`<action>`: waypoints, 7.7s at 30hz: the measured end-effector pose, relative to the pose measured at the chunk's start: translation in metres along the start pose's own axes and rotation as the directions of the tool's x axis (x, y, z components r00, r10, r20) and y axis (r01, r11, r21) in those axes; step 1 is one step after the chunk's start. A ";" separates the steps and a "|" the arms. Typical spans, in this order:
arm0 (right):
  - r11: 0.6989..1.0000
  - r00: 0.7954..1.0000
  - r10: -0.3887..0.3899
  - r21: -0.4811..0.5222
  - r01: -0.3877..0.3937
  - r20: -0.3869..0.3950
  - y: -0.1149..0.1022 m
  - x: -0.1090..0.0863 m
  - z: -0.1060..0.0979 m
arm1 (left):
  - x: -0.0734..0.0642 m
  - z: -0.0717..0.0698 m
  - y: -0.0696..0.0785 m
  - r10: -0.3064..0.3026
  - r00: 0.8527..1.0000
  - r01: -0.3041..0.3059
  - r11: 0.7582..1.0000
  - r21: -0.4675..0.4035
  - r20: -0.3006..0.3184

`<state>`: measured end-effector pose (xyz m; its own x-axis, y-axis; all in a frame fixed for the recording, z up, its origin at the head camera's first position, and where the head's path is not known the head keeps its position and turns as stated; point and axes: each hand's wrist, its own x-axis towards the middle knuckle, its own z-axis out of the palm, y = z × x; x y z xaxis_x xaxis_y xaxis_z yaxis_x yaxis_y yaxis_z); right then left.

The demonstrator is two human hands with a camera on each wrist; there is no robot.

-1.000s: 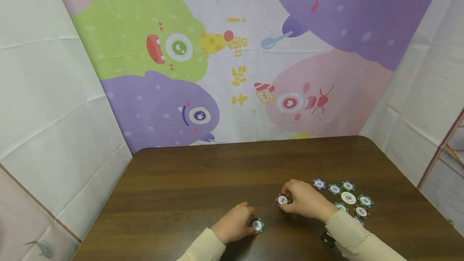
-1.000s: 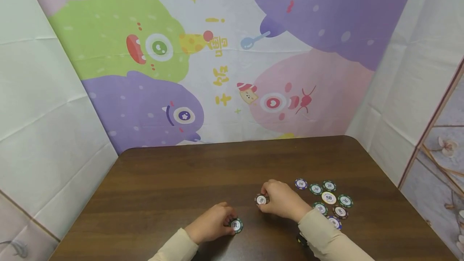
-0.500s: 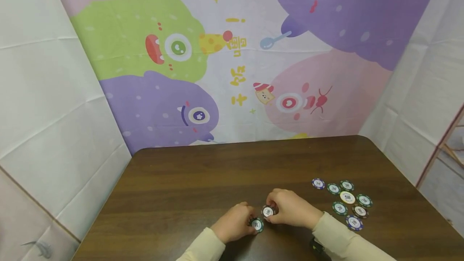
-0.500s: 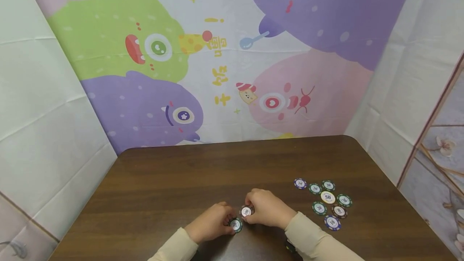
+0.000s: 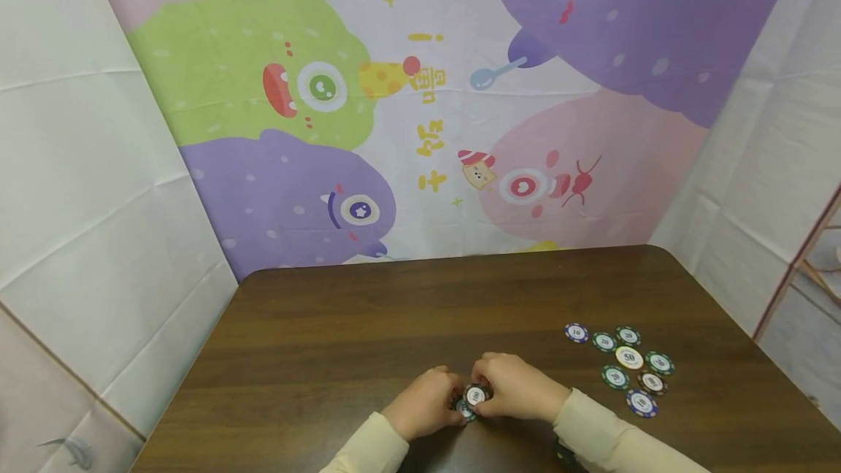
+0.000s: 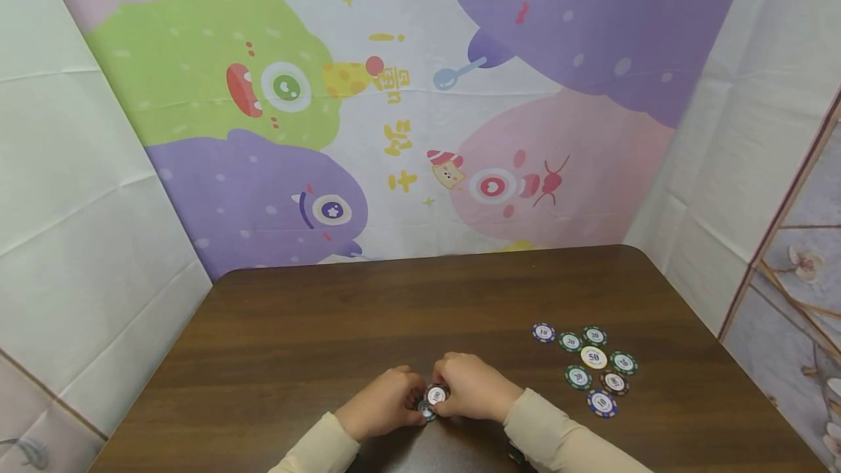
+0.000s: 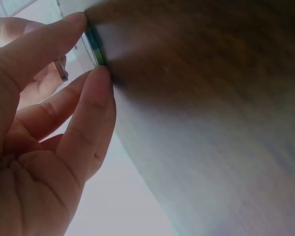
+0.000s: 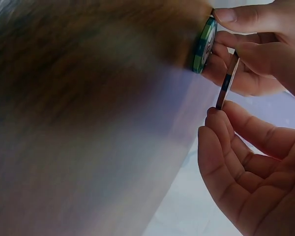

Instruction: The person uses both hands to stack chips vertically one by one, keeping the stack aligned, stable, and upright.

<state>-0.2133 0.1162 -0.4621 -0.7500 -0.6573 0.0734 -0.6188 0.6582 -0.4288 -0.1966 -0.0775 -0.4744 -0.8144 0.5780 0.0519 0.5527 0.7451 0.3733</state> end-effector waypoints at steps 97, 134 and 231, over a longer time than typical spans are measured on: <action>0.973 0.966 0.226 -0.019 -0.230 -0.128 0.048 -0.027 -0.034 | -0.001 0.001 -0.001 0.024 1.000 -0.024 0.999 0.043 -0.010; 0.866 0.866 0.490 -0.057 -0.497 -0.103 0.144 -0.045 -0.069 | -0.001 0.001 0.001 -0.017 1.000 0.016 1.000 0.020 0.013; 0.997 0.999 0.044 -0.060 -0.042 0.022 0.009 0.004 -0.010 | 0.003 0.003 -0.001 -0.002 1.000 0.001 0.999 0.033 0.014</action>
<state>-0.2243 0.1226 -0.4569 -0.7709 -0.6360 0.0346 -0.5994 0.7061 -0.3770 -0.1991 -0.0752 -0.4773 -0.8128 0.5814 0.0379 0.5571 0.7566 0.3423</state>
